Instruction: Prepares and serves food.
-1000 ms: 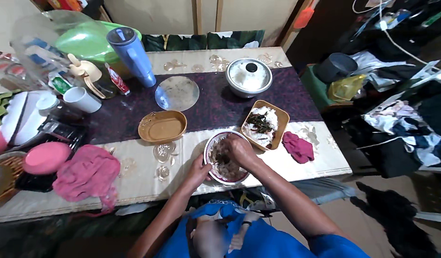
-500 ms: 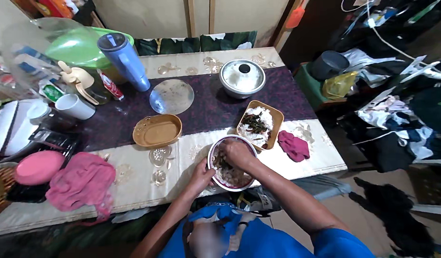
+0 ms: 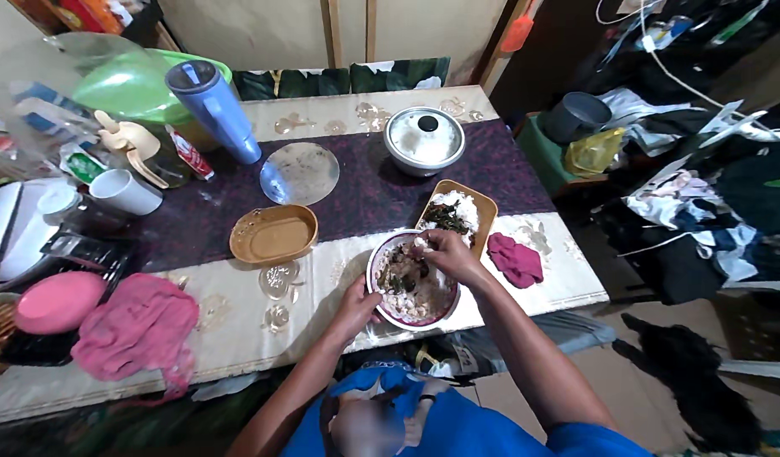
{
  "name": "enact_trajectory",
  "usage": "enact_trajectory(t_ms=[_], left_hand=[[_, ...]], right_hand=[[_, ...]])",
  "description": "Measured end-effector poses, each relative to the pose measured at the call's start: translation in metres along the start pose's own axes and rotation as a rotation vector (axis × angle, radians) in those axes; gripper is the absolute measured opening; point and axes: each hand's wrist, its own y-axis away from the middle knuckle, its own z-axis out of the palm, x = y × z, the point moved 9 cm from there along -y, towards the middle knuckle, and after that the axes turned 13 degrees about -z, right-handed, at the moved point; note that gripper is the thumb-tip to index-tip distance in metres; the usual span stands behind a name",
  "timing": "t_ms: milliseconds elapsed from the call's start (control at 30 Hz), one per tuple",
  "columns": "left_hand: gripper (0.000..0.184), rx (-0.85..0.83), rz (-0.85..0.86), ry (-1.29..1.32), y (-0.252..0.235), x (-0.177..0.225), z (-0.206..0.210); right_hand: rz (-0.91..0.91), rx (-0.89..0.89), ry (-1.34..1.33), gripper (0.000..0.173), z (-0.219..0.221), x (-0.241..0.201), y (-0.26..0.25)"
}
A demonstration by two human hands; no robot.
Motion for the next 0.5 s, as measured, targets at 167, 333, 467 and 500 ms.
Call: enact_trajectory(t_ms=[167, 333, 467, 500], left_hand=[[0.038, -0.019, 0.002, 0.006, -0.001, 0.001, 0.005], [0.037, -0.021, -0.02, 0.027, -0.002, 0.0, 0.006], [0.04, -0.006, -0.036, 0.045, -0.004, -0.002, 0.003], [0.04, 0.0, -0.038, 0.048, -0.004, -0.002, 0.002]], right_hand=[[0.02, -0.076, 0.056, 0.016, 0.002, 0.007, 0.0], [-0.006, 0.001, -0.019, 0.013, -0.014, 0.005, 0.0], [0.052, 0.199, -0.023, 0.014, -0.057, 0.009, 0.0], [0.068, 0.234, 0.026, 0.015, -0.069, 0.013, -0.002]])
